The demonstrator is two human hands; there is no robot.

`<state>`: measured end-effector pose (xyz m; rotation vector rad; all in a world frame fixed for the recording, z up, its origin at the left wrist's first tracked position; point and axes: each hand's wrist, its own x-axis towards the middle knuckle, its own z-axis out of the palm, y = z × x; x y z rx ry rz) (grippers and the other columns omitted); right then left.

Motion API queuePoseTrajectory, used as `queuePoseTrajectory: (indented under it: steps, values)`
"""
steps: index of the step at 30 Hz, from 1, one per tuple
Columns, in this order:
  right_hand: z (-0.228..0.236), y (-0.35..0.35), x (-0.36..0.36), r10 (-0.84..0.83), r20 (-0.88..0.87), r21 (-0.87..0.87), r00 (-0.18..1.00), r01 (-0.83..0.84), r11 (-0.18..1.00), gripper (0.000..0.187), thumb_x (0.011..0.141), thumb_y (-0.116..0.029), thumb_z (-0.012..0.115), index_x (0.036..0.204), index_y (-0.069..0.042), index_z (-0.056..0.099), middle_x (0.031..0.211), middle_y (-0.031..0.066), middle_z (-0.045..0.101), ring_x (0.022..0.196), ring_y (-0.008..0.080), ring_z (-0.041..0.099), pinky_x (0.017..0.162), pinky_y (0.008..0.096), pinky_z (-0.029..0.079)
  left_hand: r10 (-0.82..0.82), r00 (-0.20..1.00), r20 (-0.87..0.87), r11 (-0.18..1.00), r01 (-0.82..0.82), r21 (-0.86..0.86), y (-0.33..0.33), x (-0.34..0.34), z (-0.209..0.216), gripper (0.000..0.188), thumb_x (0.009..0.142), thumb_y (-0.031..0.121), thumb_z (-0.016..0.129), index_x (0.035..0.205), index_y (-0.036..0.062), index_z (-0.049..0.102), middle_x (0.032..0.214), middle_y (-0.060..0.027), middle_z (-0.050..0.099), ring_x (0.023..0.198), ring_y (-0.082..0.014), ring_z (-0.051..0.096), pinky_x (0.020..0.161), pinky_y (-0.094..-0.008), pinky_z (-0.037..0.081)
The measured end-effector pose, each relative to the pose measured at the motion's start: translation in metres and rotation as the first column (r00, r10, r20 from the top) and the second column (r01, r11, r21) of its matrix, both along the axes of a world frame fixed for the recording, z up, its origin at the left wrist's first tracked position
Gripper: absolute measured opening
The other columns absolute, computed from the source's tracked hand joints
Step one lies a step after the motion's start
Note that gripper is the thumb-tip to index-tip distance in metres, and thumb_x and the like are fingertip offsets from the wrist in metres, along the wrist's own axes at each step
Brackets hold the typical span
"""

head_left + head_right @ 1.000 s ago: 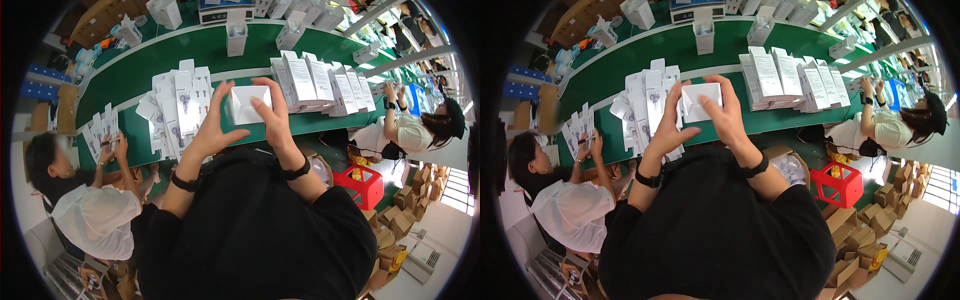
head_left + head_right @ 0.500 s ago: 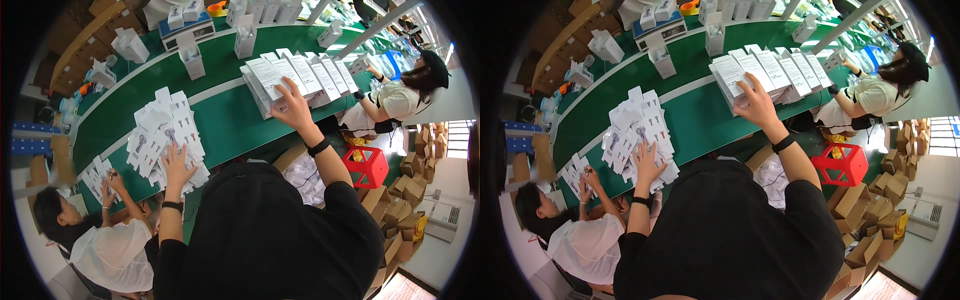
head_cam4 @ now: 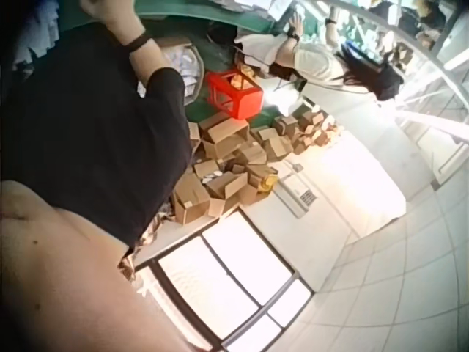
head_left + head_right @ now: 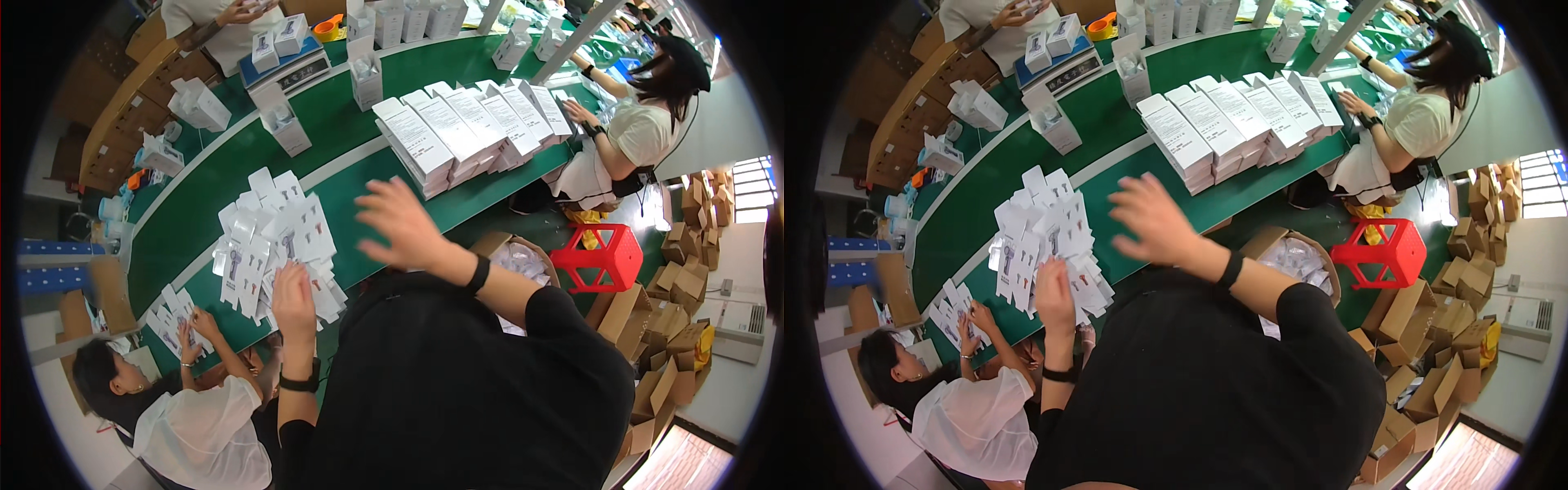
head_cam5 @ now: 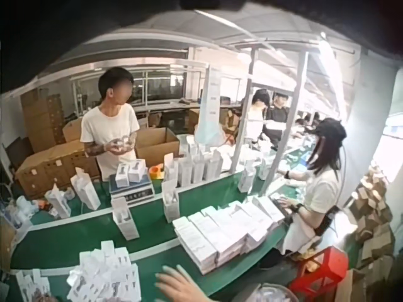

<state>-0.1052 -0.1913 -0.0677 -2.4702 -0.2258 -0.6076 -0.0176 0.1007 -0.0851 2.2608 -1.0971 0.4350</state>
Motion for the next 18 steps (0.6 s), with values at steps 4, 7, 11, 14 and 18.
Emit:
queuePoseTrajectory:
  steps: [4, 7, 11, 14, 18]
  values:
    - [0.054, 0.064, 0.012, 0.036, -0.089, 0.109, 0.995, -0.026, 0.994, 0.12, 0.056, -0.049, 0.097, 0.153, -0.005, 0.042, 0.165, 0.0302, 0.023, 0.154, 0.0511, 0.022, 0.122, 0.0673, 0.018, -0.018, 0.881, -0.472, 0.94, -0.146, -0.308, -0.026, -0.023, 0.101, 0.015, 0.105, 0.009, 0.063, 0.11, -0.0037, 0.068, 0.11, -0.0148, 0.073, 0.1, -0.0216, 0.071, 0.092, -0.034, 0.056]
    - [0.06, 0.066, 0.03, 0.081, -0.006, 0.122, 0.997, -0.08, 0.989, 0.131, 0.05, -0.05, 0.099, 0.156, -0.005, 0.036, 0.166, 0.031, 0.019, 0.155, 0.0517, 0.018, 0.122, 0.0694, 0.015, -0.115, 0.714, -0.69, 0.846, -0.294, -0.446, -0.033, -0.013, 0.115, 0.018, 0.105, 0.009, 0.062, 0.116, -0.0047, 0.065, 0.107, -0.0144, 0.074, 0.097, -0.018, 0.07, 0.082, -0.0291, 0.054]
    - [0.072, 0.056, 0.041, 0.174, -0.021, 0.052, 0.985, -0.172, 0.984, 0.134, 0.049, -0.047, 0.1, 0.157, -0.006, 0.033, 0.16, 0.0303, 0.028, 0.151, 0.0499, 0.028, 0.121, 0.0656, 0.023, -0.081, 0.6, -0.796, 0.893, -0.311, -0.325, -0.027, -0.01, 0.116, 0.027, 0.103, 0.007, 0.063, 0.128, -0.0013, 0.062, 0.106, -0.0122, 0.076, 0.093, -0.0199, 0.072, 0.081, -0.03, 0.055]
    - [0.048, 0.055, 0.038, 0.27, -0.013, 0.101, 0.963, -0.267, 0.958, 0.131, 0.051, -0.043, 0.1, 0.157, -0.006, 0.034, 0.152, 0.0283, 0.04, 0.144, 0.0473, 0.04, 0.118, 0.0595, 0.032, 0.224, 0.526, -0.82, 0.972, -0.187, 0.146, -0.031, 0.001, 0.15, 0.04, 0.097, 0.011, 0.07, 0.135, 0.0033, 0.059, 0.121, -0.0143, 0.072, 0.102, -0.0226, 0.071, 0.088, -0.0343, 0.055]
    - [0.035, 0.053, 0.036, 0.381, 0.052, 0.358, 0.923, -0.373, 0.856, 0.123, 0.055, -0.036, 0.099, 0.155, -0.006, 0.035, 0.137, 0.0229, 0.055, 0.129, 0.0416, 0.057, 0.109, 0.0485, 0.046, -0.016, 0.854, -0.521, 0.998, 0.045, 0.043, -0.006, 0.034, 0.137, 0.063, 0.086, 0.018, 0.082, 0.143, 0.0096, 0.055, 0.143, -0.0174, 0.06, 0.119, -0.028, 0.065, 0.099, -0.0423, 0.052]
